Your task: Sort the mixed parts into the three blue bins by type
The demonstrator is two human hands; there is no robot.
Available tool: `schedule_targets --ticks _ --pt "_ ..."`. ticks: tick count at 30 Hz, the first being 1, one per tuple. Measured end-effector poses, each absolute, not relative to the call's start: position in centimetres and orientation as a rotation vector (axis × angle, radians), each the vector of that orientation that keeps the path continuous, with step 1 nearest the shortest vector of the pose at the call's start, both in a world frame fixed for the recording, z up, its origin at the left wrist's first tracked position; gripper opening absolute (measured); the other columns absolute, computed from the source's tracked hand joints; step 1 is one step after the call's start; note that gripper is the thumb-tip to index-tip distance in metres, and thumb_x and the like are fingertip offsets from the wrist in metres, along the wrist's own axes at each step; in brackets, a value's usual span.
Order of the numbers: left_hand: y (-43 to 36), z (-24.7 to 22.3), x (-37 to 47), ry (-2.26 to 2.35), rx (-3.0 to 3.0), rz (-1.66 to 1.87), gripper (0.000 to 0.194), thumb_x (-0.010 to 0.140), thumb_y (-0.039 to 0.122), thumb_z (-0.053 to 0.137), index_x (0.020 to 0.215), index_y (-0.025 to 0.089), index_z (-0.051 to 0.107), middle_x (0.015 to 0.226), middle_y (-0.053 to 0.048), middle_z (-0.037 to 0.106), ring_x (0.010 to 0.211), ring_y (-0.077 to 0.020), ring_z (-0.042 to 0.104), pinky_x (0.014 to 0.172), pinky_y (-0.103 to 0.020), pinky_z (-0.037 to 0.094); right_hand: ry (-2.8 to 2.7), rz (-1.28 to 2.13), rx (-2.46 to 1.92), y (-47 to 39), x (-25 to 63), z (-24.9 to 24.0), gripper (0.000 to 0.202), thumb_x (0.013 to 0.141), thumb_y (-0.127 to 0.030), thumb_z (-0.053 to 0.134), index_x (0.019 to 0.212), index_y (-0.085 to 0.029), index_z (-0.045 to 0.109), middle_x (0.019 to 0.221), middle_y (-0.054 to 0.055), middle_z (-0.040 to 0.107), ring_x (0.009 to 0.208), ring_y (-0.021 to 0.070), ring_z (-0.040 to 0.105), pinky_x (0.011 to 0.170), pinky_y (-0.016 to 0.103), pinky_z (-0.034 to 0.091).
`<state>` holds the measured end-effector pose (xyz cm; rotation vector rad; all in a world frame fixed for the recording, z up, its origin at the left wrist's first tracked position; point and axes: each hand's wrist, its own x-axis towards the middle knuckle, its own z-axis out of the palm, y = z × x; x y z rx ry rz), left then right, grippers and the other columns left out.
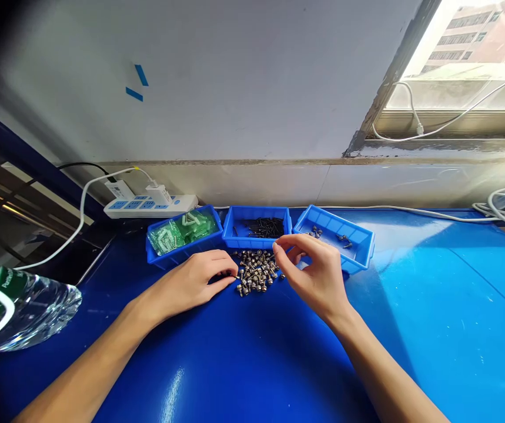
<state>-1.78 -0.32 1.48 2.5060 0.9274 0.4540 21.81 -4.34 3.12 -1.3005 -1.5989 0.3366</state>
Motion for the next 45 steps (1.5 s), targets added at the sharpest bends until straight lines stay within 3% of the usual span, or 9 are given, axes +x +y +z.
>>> schedule_targets --ticks 4,8,15,23,27,29,31,35,45 --pt "-0.4 1.8 -1.7 0.963 2.41 0.625 0.015 0.09 0.008 0.066 0.098 0.02 0.07 0.095 -0.003 0.073 0.085 -0.0185 0.071 0.08 -0.029 0.057 -1.641 0.336 -1.29 -4.4 21.7 3.2 0.013 0.087 -0.029 0.07 0.078 -0.021 0.075 0.064 0.002 0.073 0.052 0.0153 0.063 0.051 0.028 0.054" --pt "-0.8 2.3 -0.8 0.956 2.023 0.857 0.013 0.087 0.017 0.072 0.092 0.021 0.061 0.081 0.002 0.072 0.074 -0.0143 0.071 0.075 -0.026 0.058 -1.729 0.517 -1.235 -4.5 21.5 2.9 0.01 0.088 -0.027 0.069 0.086 -0.021 0.077 0.065 0.001 0.074 0.055 0.0154 0.065 0.053 0.027 0.056" --pt "-1.4 2.3 0.3 0.952 1.659 0.926 0.026 0.081 0.026 0.078 0.085 0.022 0.054 0.079 0.002 0.077 0.074 -0.0157 0.076 0.075 -0.027 0.062 -1.762 1.001 -1.142 -4.9 21.0 2.9 0.016 0.088 -0.033 0.072 0.096 -0.021 0.08 0.089 0.005 0.083 0.073 0.0204 0.076 0.069 0.032 0.064" --pt "-1.8 2.4 0.4 0.9 1.693 0.903 0.026 0.086 0.035 0.08 0.084 0.02 0.058 0.081 0.001 0.077 0.075 -0.0164 0.077 0.075 -0.026 0.063 -1.512 1.324 -1.113 -4.6 21.1 2.3 0.031 0.079 -0.048 0.084 0.087 -0.018 0.08 0.077 0.005 0.08 0.071 0.0215 0.077 0.067 0.031 0.063" --pt "-1.4 1.8 0.1 0.974 2.132 0.91 0.013 0.101 0.026 0.06 0.098 0.019 0.07 0.098 -0.005 0.08 0.094 -0.0206 0.077 0.092 -0.034 0.063 -1.492 1.114 -1.184 -4.4 21.7 2.3 0.029 0.075 -0.047 0.085 0.08 -0.019 0.08 0.074 0.006 0.08 0.066 0.0218 0.076 0.061 0.031 0.063" --pt "-1.0 1.1 -0.2 0.953 2.448 0.872 0.021 0.101 0.016 0.055 0.113 0.016 0.073 0.121 -0.011 0.078 0.117 -0.0253 0.072 0.107 -0.043 0.057 -1.486 0.827 -1.246 -4.4 22.2 2.6 0.021 0.078 -0.041 0.083 0.08 -0.021 0.08 0.078 0.006 0.081 0.067 0.0221 0.075 0.063 0.033 0.064" --pt "-0.7 0.3 -0.5 0.905 2.662 0.777 0.029 0.099 0.008 0.055 0.122 0.015 0.072 0.128 -0.013 0.075 0.123 -0.0271 0.069 0.108 -0.046 0.058 -1.404 0.485 -1.335 -4.3 22.9 3.0 0.012 0.079 -0.035 0.079 0.08 -0.023 0.079 0.078 0.005 0.08 0.066 0.022 0.075 0.064 0.034 0.064" --pt "-0.4 -0.7 -0.8 0.87 2.819 0.664 0.037 0.094 0.001 0.056 0.125 0.014 0.072 0.127 -0.014 0.076 0.123 -0.0267 0.069 0.104 -0.044 0.062 -1.21 0.185 -1.514 -4.0 23.9 3.6 0.005 0.077 -0.029 0.076 0.077 -0.024 0.076 0.073 0.003 0.077 0.064 0.0219 0.073 0.067 0.036 0.064" --pt "-0.5 -0.5 -0.8 1.07 2.882 0.739 0.031 0.092 -0.002 0.056 0.108 0.014 0.076 0.11 -0.012 0.081 0.102 -0.026 0.076 0.093 -0.04 0.065 -1.39 0.304 -1.391 -4.2 22.5 3.3 0.007 0.082 -0.028 0.071 0.082 -0.022 0.075 0.079 0.004 0.076 0.064 0.0184 0.069 0.062 0.033 0.061"
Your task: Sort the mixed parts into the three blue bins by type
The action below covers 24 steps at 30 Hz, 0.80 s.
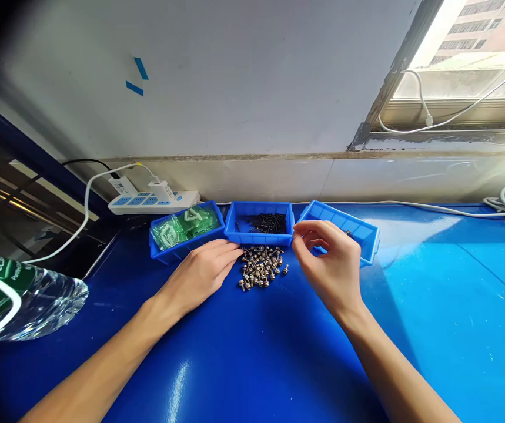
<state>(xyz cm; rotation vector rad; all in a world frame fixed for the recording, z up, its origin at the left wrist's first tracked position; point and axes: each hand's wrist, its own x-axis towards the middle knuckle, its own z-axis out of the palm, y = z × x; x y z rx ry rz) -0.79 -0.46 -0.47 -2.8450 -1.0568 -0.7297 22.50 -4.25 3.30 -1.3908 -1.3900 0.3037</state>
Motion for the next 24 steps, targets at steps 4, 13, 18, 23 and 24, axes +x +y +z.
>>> schedule_targets --ticks 4,13,18,23,24 --pt "-0.5 -0.3 -1.0 -1.149 -2.873 -0.697 0.032 0.09 -0.004 0.055 0.102 0.014 0.078 0.104 -0.01 0.082 0.094 -0.0253 0.078 0.086 -0.037 0.066 -1.42 0.323 -1.348 -4.2 22.1 2.8 0.008 0.083 -0.028 0.071 0.08 -0.022 0.075 0.077 0.003 0.075 0.063 0.0178 0.067 0.061 0.032 0.059" --pt "-0.1 0.2 -1.4 -1.236 -2.889 -0.985 0.025 0.09 -0.001 0.065 0.104 0.013 0.08 0.101 -0.008 0.083 0.091 -0.0232 0.079 0.085 -0.033 0.066 -1.489 0.331 -1.292 -4.2 21.9 2.4 0.007 0.084 -0.023 0.07 0.079 -0.021 0.076 0.076 0.002 0.075 0.061 0.0155 0.066 0.058 0.029 0.058" --pt "-0.3 0.8 -1.0 -1.216 -2.883 -1.206 0.022 0.092 0.001 0.065 0.103 0.013 0.08 0.099 -0.008 0.083 0.092 -0.0222 0.077 0.088 -0.034 0.064 -1.552 0.35 -1.268 -4.3 21.5 2.3 0.008 0.085 -0.021 0.069 0.082 -0.019 0.076 0.074 0.002 0.073 0.06 0.014 0.065 0.059 0.027 0.057" --pt "-0.9 1.4 -0.1 -1.483 -2.962 -1.54 0.018 0.09 0.006 0.068 0.098 0.017 0.078 0.095 -0.004 0.082 0.085 -0.0171 0.077 0.085 -0.029 0.064 -1.603 0.458 -1.233 -4.5 21.0 2.2 0.008 0.086 -0.021 0.068 0.086 -0.019 0.076 0.074 0.002 0.075 0.06 0.014 0.066 0.057 0.026 0.057" --pt "-1.0 1.5 0.1 -1.569 -2.98 -1.648 0.015 0.088 0.008 0.07 0.097 0.017 0.077 0.092 -0.003 0.081 0.082 -0.0161 0.077 0.082 -0.027 0.064 -1.619 0.518 -1.221 -4.6 20.9 2.2 0.009 0.086 -0.022 0.069 0.089 -0.019 0.076 0.075 0.002 0.075 0.06 0.0142 0.067 0.057 0.026 0.058"
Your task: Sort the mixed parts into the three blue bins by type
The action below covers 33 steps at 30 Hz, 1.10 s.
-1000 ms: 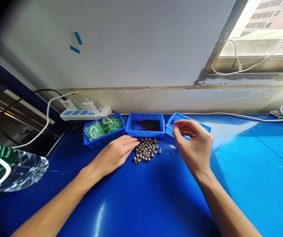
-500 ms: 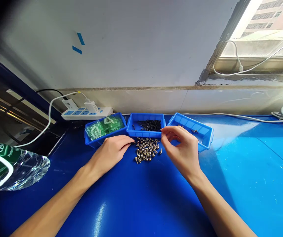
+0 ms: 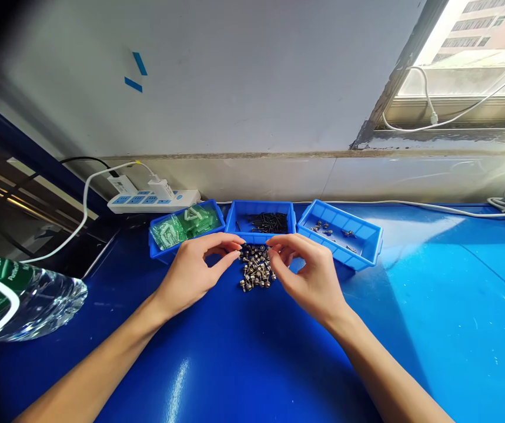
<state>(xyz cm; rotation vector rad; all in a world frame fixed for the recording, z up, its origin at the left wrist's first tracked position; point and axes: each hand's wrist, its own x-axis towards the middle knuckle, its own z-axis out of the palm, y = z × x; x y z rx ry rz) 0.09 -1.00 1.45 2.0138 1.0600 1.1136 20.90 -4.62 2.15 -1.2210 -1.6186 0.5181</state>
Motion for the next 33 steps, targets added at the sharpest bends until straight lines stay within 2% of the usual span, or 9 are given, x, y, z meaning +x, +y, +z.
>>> schedule_targets --ticks 2,5,10,15,21,25,28,30,33 --pt "-1.1 1.6 0.4 1.026 1.765 1.114 0.014 0.083 0.012 0.076 0.096 0.017 0.075 0.087 -0.001 0.08 0.079 -0.0152 0.077 0.079 -0.025 0.064 -1.64 0.67 -1.199 -4.8 20.7 2.2 0.012 0.086 -0.024 0.07 0.094 -0.019 0.077 0.077 0.002 0.078 0.063 0.0155 0.07 0.059 0.027 0.06" --pt "-1.1 1.8 0.6 0.976 1.469 1.089 0.026 0.072 0.017 0.086 0.094 0.018 0.072 0.08 0.0 0.08 0.079 -0.0167 0.079 0.077 -0.024 0.065 -1.623 0.893 -1.185 -5.0 20.4 2.4 0.017 0.085 -0.029 0.074 0.098 -0.02 0.078 0.083 0.004 0.081 0.071 0.0192 0.076 0.063 0.029 0.063" --pt "-1.3 2.1 1.0 0.952 1.242 1.032 0.043 0.057 0.026 0.098 0.089 0.017 0.071 0.072 0.001 0.079 0.072 -0.0185 0.08 0.073 -0.024 0.066 -1.523 1.134 -1.168 -5.1 20.2 3.0 0.018 0.082 -0.037 0.08 0.084 -0.02 0.08 0.082 0.005 0.082 0.071 0.0202 0.077 0.067 0.029 0.064" --pt "-1.5 2.1 1.1 0.941 1.188 1.007 0.047 0.053 0.034 0.101 0.084 0.017 0.07 0.072 0.0 0.08 0.072 -0.02 0.081 0.071 -0.023 0.065 -1.386 1.259 -1.12 -4.9 20.3 2.6 0.028 0.072 -0.041 0.09 0.087 -0.02 0.08 0.075 0.003 0.08 0.067 0.0202 0.077 0.065 0.028 0.063" --pt "-1.6 2.0 1.3 0.874 1.167 0.993 0.048 0.054 0.036 0.102 0.08 0.017 0.067 0.074 -0.001 0.08 0.072 -0.0219 0.081 0.069 -0.024 0.065 -1.292 1.408 -1.07 -4.6 20.7 1.8 0.027 0.074 -0.042 0.089 0.087 -0.02 0.082 0.073 0.005 0.08 0.07 0.0214 0.077 0.067 0.031 0.063" --pt "-1.8 1.9 1.4 0.834 1.207 0.965 0.045 0.06 0.039 0.099 0.084 0.017 0.067 0.073 -0.002 0.08 0.072 -0.0221 0.081 0.066 -0.024 0.064 -1.262 1.496 -1.05 -4.6 20.8 2.4 0.028 0.071 -0.043 0.092 0.081 -0.019 0.081 0.068 0.004 0.077 0.066 0.0199 0.075 0.066 0.031 0.062" --pt "-1.7 1.8 1.1 0.819 1.447 1.005 0.029 0.078 0.038 0.089 0.086 0.017 0.07 0.078 -0.003 0.081 0.075 -0.0208 0.08 0.07 -0.025 0.064 -1.276 1.484 -1.091 -4.8 20.7 3.1 0.029 0.071 -0.044 0.092 0.079 -0.018 0.08 0.067 0.005 0.077 0.064 0.0198 0.074 0.065 0.031 0.063" --pt "-1.5 1.5 0.7 0.87 1.783 1.046 0.014 0.093 0.03 0.074 0.09 0.017 0.074 0.086 -0.004 0.082 0.081 -0.02 0.079 0.079 -0.029 0.064 -1.267 1.332 -1.17 -5.0 20.7 3.5 0.028 0.071 -0.044 0.091 0.079 -0.019 0.08 0.07 0.005 0.079 0.065 0.0207 0.075 0.065 0.031 0.064" --pt "-0.9 0.8 0.0 0.939 2.372 1.044 0.018 0.1 0.014 0.059 0.105 0.015 0.077 0.107 -0.009 0.081 0.1 -0.0237 0.077 0.096 -0.039 0.062 -1.189 0.897 -1.306 -5.1 21.2 4.0 0.024 0.074 -0.044 0.089 0.083 -0.023 0.081 0.072 0.004 0.079 0.067 0.0234 0.077 0.066 0.034 0.065"
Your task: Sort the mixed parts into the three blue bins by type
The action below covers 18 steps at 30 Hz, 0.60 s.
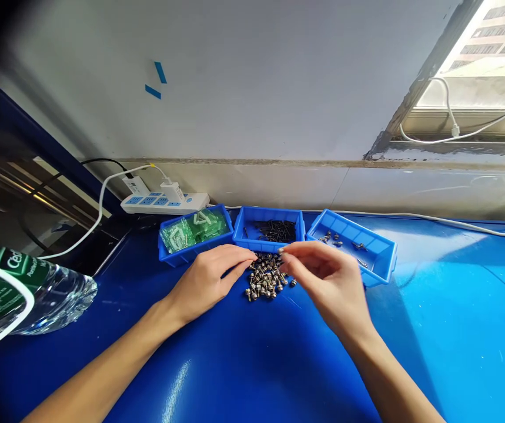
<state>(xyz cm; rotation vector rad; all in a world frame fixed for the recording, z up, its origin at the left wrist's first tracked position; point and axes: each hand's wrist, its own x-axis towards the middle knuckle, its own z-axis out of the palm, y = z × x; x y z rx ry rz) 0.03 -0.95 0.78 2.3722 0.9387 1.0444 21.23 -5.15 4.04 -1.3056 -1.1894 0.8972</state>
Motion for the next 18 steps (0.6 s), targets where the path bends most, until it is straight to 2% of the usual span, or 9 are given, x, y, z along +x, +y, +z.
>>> schedule_targets --ticks 3,6,8,13,15,18 --pt "-0.5 -0.2 -0.5 0.961 2.719 0.903 0.028 0.097 0.004 0.056 0.115 0.011 0.075 0.116 -0.014 0.079 0.11 -0.0267 0.074 0.097 -0.042 0.063 -1.075 0.531 -1.446 -4.9 22.3 4.5 0.017 0.081 -0.043 0.082 0.08 -0.027 0.08 0.07 0.003 0.078 0.066 0.0258 0.078 0.063 0.036 0.065" --pt "-0.5 -0.8 -0.6 1.006 2.825 0.803 0.033 0.093 -0.001 0.057 0.118 0.011 0.074 0.117 -0.012 0.079 0.108 -0.0256 0.074 0.094 -0.041 0.065 -1.019 0.395 -1.571 -4.5 23.4 4.8 0.014 0.085 -0.04 0.076 0.082 -0.027 0.079 0.077 0.004 0.079 0.068 0.0275 0.08 0.055 0.033 0.061" --pt "-0.6 -0.9 -0.6 1.028 2.824 0.814 0.031 0.093 0.0 0.059 0.116 0.011 0.075 0.115 -0.011 0.08 0.104 -0.0247 0.076 0.093 -0.039 0.065 -1.017 0.337 -1.612 -4.2 23.9 4.9 0.015 0.086 -0.041 0.074 0.084 -0.026 0.079 0.076 0.005 0.079 0.067 0.0281 0.08 0.049 0.031 0.058" --pt "-0.6 -0.5 -0.6 1.04 2.782 0.891 0.022 0.096 0.005 0.06 0.105 0.012 0.078 0.104 -0.01 0.081 0.093 -0.024 0.077 0.086 -0.037 0.067 -1.041 0.328 -1.638 -4.0 23.9 4.7 0.026 0.082 -0.042 0.075 0.098 -0.022 0.08 0.088 0.007 0.08 0.056 0.0238 0.077 0.042 0.028 0.055" --pt "-0.6 -0.4 -0.6 1.034 2.786 0.893 0.021 0.096 0.006 0.059 0.103 0.011 0.078 0.103 -0.011 0.081 0.093 -0.0244 0.077 0.085 -0.038 0.067 -1.061 0.376 -1.609 -4.0 23.5 4.7 0.025 0.08 -0.04 0.074 0.095 -0.021 0.08 0.087 0.007 0.08 0.055 0.0224 0.076 0.044 0.028 0.056" --pt "-0.5 -0.4 -0.5 1.037 2.819 0.843 0.024 0.097 0.006 0.058 0.111 0.012 0.077 0.109 -0.011 0.081 0.1 -0.0253 0.076 0.09 -0.04 0.066 -1.112 0.439 -1.564 -4.1 23.1 4.6 0.021 0.081 -0.038 0.072 0.089 -0.021 0.079 0.082 0.006 0.079 0.055 0.0209 0.075 0.048 0.028 0.058"
